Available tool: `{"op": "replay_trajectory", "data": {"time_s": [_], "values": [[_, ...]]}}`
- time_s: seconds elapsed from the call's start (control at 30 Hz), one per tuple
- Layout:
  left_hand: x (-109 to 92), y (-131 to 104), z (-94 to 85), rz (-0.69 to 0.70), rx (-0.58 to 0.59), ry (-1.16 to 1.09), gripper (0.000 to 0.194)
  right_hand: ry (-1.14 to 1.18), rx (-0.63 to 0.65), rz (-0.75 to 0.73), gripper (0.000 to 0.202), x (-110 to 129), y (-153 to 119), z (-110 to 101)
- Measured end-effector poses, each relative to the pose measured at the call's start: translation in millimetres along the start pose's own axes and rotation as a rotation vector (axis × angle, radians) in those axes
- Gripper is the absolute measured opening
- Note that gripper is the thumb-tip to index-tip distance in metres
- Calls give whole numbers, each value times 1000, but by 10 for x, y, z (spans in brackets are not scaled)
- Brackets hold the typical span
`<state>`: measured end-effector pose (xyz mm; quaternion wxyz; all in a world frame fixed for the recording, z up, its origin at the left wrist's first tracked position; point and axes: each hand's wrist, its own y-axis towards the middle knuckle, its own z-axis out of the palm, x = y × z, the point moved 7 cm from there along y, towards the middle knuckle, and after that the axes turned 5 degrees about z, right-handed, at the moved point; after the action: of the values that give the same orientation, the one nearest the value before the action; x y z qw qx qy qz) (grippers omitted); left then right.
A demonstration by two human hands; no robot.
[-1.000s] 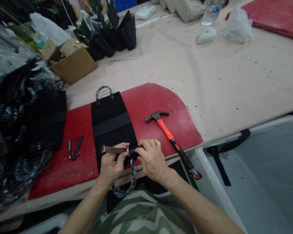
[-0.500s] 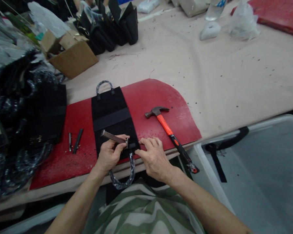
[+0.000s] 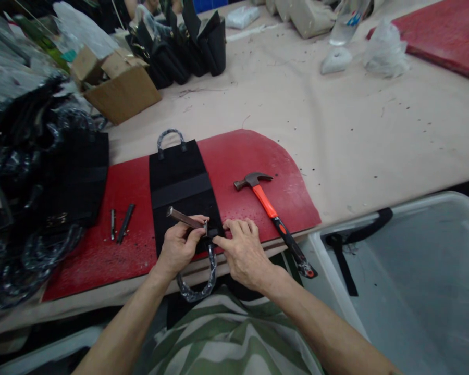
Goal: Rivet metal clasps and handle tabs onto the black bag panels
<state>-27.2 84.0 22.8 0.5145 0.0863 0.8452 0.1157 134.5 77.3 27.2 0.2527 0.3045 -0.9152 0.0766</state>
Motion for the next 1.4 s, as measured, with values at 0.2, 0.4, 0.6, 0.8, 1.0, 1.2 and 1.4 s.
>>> {"op": "replay_trajectory", "data": {"time_s": [0.2,0.4,0.6,0.8,1.0,1.2,1.4], "values": [[21,-7,12,-9,3,4,14,-21,26,33,44,-15,-8,14],[-56,1,26,39,-11,73,13,-36,-4,23,46,-26,-57,40],[-136,-30,64,106,-42,171,12,-111,-14,-8,53,2,-142,80],[-154,-88,117,151,-58,237,15,-91,-36,-18,48,32,-201,62],[-194,-119,135,210,-86,271,15,1,-194,1,40,-56,-348,-6],[-197,-123,143,193,-87,236,13,-171,-448,218,26,-468,-440,-404],[-145,-130,177,142,-71,204,15,-153,-250,499,12,-902,-324,-640]]}}
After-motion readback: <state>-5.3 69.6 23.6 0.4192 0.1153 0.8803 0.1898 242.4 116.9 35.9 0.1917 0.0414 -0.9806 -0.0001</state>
